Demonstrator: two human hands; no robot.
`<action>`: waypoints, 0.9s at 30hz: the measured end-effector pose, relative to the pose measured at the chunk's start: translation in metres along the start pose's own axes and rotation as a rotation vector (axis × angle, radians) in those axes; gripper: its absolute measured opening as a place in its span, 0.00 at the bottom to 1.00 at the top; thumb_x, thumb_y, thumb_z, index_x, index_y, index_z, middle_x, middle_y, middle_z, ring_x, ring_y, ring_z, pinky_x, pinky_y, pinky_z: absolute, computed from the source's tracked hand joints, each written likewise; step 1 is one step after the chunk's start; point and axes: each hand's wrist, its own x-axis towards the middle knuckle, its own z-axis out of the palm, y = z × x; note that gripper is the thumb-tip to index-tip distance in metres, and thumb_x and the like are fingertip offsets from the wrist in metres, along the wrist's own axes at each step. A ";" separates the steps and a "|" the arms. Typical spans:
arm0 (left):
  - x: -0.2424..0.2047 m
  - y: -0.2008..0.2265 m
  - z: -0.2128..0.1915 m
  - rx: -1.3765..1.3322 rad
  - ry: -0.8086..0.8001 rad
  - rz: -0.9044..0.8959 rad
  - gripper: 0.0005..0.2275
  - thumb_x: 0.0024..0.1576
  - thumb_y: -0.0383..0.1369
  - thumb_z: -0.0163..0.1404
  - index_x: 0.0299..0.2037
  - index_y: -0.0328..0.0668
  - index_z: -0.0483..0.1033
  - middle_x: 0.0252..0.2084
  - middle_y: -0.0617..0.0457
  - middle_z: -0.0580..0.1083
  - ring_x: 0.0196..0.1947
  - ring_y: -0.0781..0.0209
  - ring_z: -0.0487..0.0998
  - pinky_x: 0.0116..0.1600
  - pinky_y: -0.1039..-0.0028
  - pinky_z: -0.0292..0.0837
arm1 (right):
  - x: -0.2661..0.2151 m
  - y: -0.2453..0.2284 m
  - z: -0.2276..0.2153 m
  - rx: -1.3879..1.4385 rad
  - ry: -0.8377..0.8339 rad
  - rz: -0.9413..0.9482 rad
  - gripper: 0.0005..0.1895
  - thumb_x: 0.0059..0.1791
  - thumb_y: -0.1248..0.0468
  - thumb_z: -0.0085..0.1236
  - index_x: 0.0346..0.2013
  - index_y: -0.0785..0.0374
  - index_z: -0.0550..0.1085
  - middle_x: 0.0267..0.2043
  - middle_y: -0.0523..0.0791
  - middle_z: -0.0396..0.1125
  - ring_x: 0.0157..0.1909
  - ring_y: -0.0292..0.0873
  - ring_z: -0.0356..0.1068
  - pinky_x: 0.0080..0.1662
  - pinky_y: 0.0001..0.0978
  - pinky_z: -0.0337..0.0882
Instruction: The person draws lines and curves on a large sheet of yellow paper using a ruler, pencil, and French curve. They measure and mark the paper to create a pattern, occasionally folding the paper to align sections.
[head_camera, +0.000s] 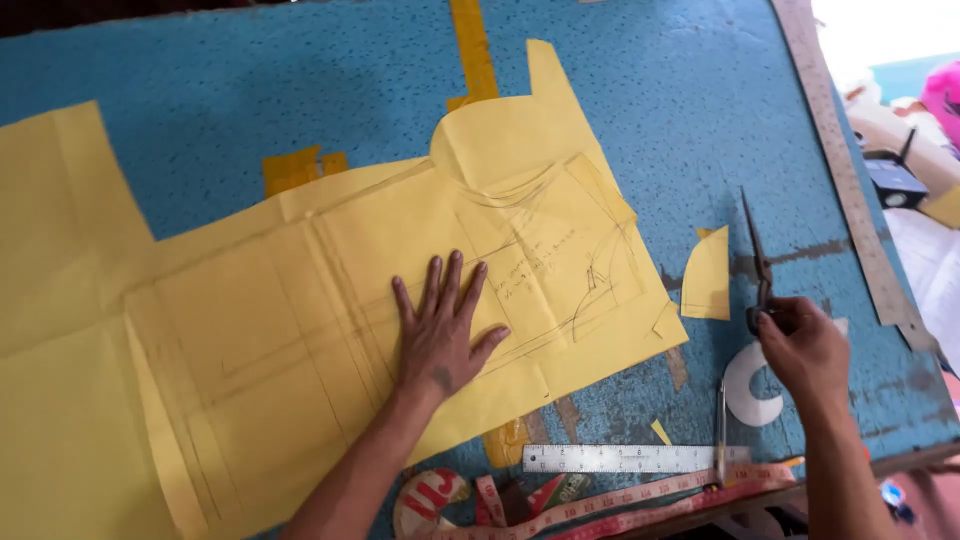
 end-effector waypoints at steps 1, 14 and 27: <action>0.003 -0.004 -0.004 0.011 -0.010 -0.019 0.41 0.62 0.71 0.24 0.80 0.58 0.38 0.81 0.50 0.39 0.80 0.49 0.36 0.74 0.37 0.24 | 0.010 0.005 0.000 0.002 -0.016 -0.018 0.17 0.53 0.60 0.59 0.54 0.62 0.78 0.44 0.50 0.77 0.46 0.48 0.75 0.45 0.44 0.70; -0.021 0.011 -0.054 -0.428 -0.278 -0.195 0.33 0.63 0.55 0.40 0.77 0.63 0.43 0.80 0.50 0.39 0.78 0.43 0.34 0.69 0.31 0.23 | 0.079 0.035 0.007 -0.457 0.025 -0.235 0.20 0.54 0.52 0.56 0.54 0.61 0.78 0.48 0.55 0.76 0.48 0.62 0.74 0.42 0.52 0.74; -0.079 0.030 -0.084 -0.505 -0.479 -0.574 0.36 0.63 0.60 0.33 0.77 0.57 0.36 0.79 0.47 0.32 0.77 0.44 0.29 0.69 0.34 0.19 | 0.011 0.072 0.027 -0.603 -0.580 -0.289 0.37 0.42 0.31 0.58 0.10 0.61 0.67 0.13 0.44 0.59 0.19 0.39 0.57 0.27 0.33 0.60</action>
